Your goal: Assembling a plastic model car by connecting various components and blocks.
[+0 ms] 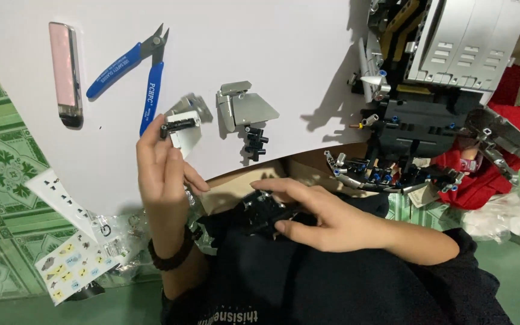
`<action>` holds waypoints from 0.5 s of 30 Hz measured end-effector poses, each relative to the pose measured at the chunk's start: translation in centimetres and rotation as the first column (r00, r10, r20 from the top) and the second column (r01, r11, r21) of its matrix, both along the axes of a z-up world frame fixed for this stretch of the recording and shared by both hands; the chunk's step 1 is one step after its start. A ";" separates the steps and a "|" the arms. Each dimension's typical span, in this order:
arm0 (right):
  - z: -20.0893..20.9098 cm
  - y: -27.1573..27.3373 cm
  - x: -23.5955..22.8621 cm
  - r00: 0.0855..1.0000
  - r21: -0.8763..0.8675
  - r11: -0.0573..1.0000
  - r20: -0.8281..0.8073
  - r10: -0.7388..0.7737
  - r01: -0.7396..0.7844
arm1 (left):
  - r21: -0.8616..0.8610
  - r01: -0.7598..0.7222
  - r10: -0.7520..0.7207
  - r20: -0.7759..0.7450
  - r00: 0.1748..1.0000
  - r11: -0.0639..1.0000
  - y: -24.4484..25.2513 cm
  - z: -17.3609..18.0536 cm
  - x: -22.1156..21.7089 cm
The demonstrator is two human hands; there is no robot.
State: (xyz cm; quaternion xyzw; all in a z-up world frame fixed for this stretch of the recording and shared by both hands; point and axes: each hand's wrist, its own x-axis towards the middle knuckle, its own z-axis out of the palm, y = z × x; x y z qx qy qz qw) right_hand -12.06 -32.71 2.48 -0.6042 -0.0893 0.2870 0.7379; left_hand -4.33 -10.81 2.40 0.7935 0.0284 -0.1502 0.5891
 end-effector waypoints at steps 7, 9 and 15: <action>0.3 -0.5 0.1 1.000 -0.122 0.992 -0.010 0.005 -0.006 | 0.128 -0.135 0.121 0.107 0.987 0.983 -0.4 0.0 -0.7; 0.2 -0.6 0.0 0.999 -0.144 0.989 0.016 0.028 -0.025 | 0.186 -0.176 0.147 0.162 0.976 0.967 -0.7 -0.2 -0.9; 0.7 -0.5 0.3 0.993 -0.150 0.984 0.056 0.102 -0.092 | 0.432 -0.123 -0.122 0.497 0.859 0.893 0.6 -2.7 -3.9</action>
